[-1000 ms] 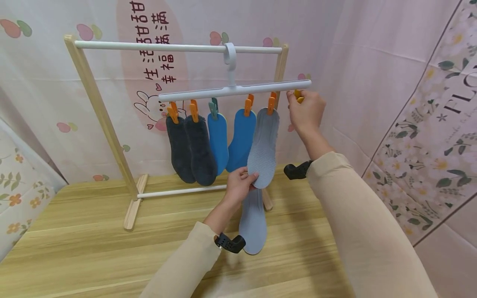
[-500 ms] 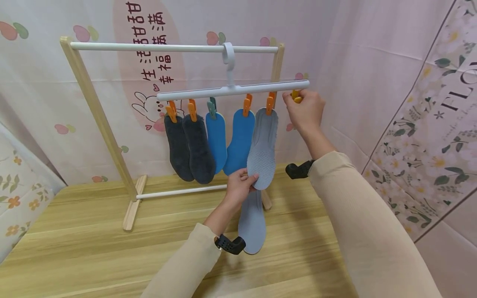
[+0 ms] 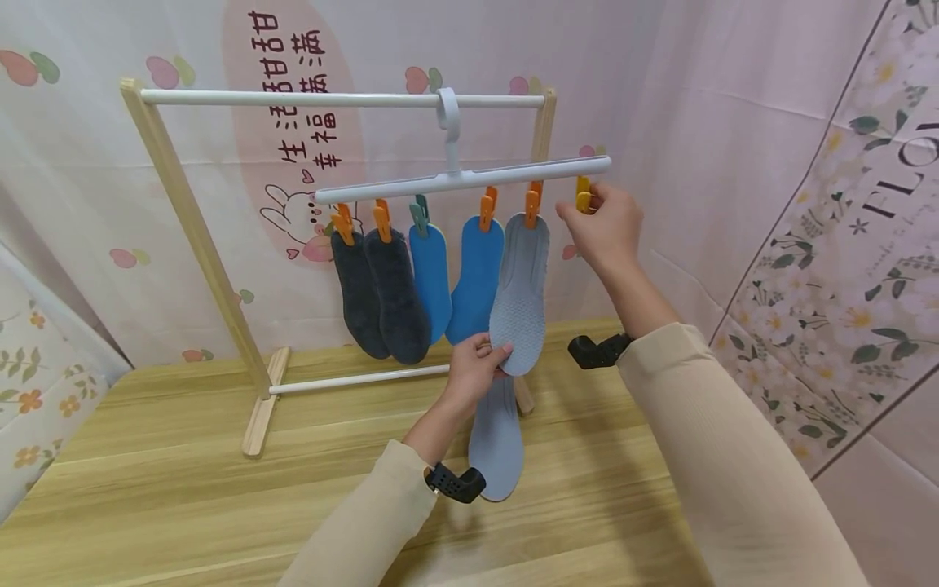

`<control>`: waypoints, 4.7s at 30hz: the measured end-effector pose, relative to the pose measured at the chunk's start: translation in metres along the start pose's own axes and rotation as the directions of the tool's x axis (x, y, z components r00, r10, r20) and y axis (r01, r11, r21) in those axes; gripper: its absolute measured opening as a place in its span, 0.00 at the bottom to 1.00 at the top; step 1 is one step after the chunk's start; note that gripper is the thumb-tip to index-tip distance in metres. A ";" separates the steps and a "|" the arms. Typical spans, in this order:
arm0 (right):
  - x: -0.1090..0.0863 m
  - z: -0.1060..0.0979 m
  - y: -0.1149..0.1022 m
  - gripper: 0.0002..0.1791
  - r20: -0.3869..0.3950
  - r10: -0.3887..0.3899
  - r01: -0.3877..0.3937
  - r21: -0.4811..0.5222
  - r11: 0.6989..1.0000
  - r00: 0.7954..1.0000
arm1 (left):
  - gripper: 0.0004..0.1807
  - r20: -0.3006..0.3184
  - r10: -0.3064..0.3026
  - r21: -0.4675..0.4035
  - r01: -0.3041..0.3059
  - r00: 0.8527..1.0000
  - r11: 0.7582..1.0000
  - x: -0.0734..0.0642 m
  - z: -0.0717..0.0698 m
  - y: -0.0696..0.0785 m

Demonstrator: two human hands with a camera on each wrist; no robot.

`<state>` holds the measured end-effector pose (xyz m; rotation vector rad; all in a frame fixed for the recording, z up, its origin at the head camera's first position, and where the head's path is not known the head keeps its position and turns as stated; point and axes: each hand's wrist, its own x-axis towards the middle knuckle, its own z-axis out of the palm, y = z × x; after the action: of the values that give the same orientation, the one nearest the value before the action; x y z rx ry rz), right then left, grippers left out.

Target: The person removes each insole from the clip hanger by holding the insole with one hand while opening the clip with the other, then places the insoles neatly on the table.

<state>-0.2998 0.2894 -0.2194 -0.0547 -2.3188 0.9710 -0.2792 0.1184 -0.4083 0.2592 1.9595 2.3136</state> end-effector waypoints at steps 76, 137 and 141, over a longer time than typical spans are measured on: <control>-0.013 0.036 -0.042 0.25 0.048 0.086 -0.092 0.150 0.984 0.995 | 0.18 0.037 0.019 0.000 -0.019 0.999 1.000 -0.016 -0.006 0.001; -0.002 0.049 -0.041 0.19 -0.032 0.231 -0.207 0.343 0.916 0.972 | 0.16 0.070 0.030 0.062 -0.035 0.997 0.997 -0.044 -0.037 0.005; -0.002 0.050 -0.042 0.20 -0.019 0.243 -0.222 0.343 0.913 0.970 | 0.14 0.068 0.031 0.084 -0.036 0.997 0.996 -0.051 -0.040 0.006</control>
<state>-0.3177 0.2272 -0.2198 -0.2217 -2.0889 1.4571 -0.2369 0.0696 -0.4118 0.3746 2.0388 2.2139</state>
